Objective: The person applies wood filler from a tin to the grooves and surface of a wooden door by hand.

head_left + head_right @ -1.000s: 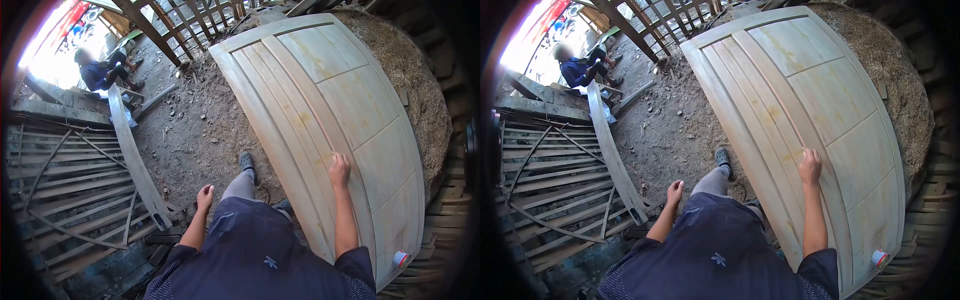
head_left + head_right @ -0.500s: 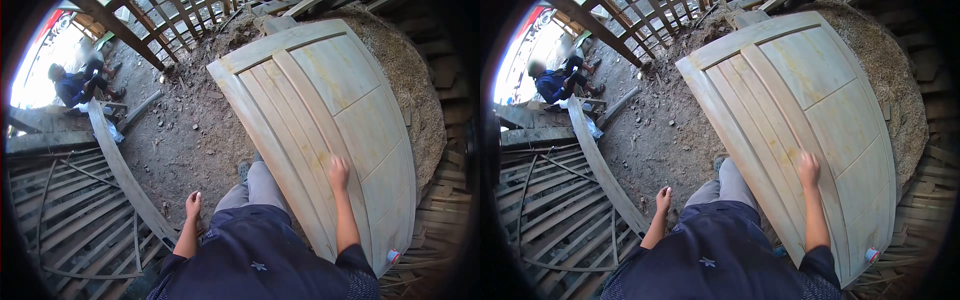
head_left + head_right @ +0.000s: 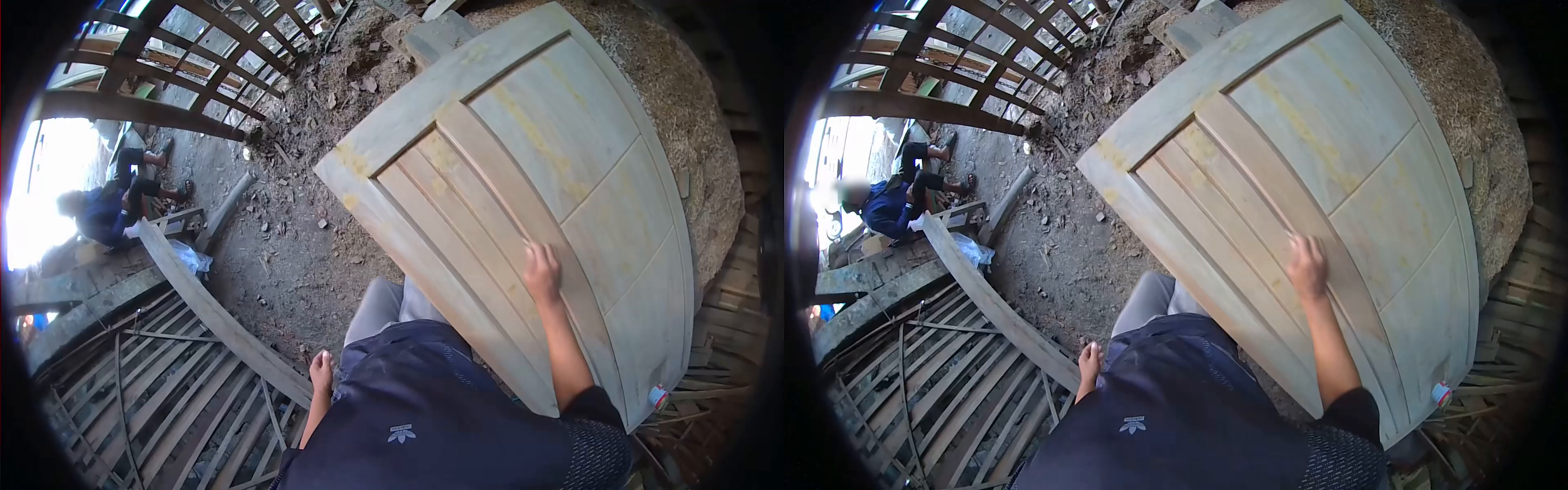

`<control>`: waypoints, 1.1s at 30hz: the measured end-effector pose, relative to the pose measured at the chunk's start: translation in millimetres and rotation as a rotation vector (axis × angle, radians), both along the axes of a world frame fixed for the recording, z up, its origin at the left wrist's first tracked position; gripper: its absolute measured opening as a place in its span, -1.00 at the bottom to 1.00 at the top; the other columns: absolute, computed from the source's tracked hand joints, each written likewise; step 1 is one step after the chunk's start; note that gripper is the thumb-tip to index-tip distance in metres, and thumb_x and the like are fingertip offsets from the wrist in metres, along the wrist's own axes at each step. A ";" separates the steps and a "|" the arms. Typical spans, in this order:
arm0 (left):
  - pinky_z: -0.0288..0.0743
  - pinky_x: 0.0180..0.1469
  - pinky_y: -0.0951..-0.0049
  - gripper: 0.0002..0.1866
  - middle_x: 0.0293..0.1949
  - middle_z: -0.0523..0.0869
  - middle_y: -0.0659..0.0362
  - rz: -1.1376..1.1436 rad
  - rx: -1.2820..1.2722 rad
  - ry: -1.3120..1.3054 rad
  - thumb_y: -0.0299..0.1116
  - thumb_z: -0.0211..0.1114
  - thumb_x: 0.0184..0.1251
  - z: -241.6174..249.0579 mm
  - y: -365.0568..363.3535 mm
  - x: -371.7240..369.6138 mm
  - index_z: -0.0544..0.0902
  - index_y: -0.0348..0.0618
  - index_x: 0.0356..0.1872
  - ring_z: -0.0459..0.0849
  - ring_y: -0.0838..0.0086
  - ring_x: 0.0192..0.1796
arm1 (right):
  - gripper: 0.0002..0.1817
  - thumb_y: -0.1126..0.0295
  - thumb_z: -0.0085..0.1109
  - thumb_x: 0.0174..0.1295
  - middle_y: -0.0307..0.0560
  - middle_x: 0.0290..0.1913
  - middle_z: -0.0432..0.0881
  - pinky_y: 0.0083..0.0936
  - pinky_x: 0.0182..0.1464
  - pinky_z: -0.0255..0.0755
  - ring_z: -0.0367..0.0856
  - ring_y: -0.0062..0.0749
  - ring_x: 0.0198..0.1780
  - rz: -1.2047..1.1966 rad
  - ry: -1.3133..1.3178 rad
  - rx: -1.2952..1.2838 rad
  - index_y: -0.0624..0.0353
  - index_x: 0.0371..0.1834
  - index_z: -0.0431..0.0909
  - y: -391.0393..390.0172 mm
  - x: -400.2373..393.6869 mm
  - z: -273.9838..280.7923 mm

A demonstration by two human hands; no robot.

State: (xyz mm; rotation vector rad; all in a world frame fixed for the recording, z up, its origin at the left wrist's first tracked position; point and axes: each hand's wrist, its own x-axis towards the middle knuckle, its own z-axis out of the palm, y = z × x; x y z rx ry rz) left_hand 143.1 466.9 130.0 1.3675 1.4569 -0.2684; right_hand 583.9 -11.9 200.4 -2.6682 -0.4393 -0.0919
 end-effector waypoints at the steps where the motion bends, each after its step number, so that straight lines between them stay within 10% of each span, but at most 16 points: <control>1: 0.57 -0.12 0.57 -0.58 -0.11 0.76 0.20 0.002 0.001 0.003 -0.15 0.30 0.62 -6.6 5.9 5.9 0.64 -0.29 0.23 0.67 0.59 -0.17 | -0.82 0.50 0.20 0.37 0.14 -0.21 0.59 -0.01 -0.05 0.51 0.60 0.16 -0.10 0.039 -0.030 0.047 0.22 0.00 0.62 34.6 33.3 -11.5; 7: 0.51 -0.23 0.60 -0.54 -0.15 0.77 0.23 -0.100 0.008 0.032 0.01 0.23 0.64 -0.3 41.1 84.0 0.67 -0.21 0.18 0.61 0.66 -0.28 | -0.90 0.47 0.09 0.38 0.20 -0.19 0.60 -0.04 -0.08 0.54 0.61 0.16 -0.13 0.186 0.022 0.033 0.27 -0.21 0.56 171.6 164.4 -3.1; 11: 0.52 -0.18 0.60 -0.52 -0.07 0.77 0.25 0.061 0.029 -0.064 0.01 0.23 0.64 3.4 67.3 140.6 0.64 -0.20 0.24 0.62 0.67 -0.19 | -0.86 0.53 0.17 0.35 0.16 -0.16 0.62 -0.02 -0.08 0.56 0.64 0.18 -0.13 0.082 0.146 0.028 0.25 -0.07 0.63 78.2 81.3 7.7; 17: 0.49 -0.12 0.57 -0.49 -0.05 0.78 0.26 -0.178 0.044 -0.106 0.07 0.19 0.64 -14.0 125.0 176.1 0.65 -0.16 0.25 0.65 0.63 -0.14 | -0.79 0.51 0.16 0.38 0.17 -0.13 0.65 0.00 -0.08 0.57 0.65 0.21 -0.13 0.086 0.031 0.044 0.20 0.03 0.64 193.1 172.0 -12.5; 33: 0.49 -0.14 0.61 -0.52 -0.02 0.78 0.25 -0.023 -0.008 -0.046 0.01 0.19 0.67 7.3 132.9 182.4 0.63 -0.18 0.30 0.64 0.66 -0.16 | -0.88 0.42 0.13 0.44 0.15 -0.23 0.63 0.01 -0.17 0.55 0.63 0.23 -0.23 0.205 0.079 0.104 0.22 -0.18 0.61 157.3 153.5 6.7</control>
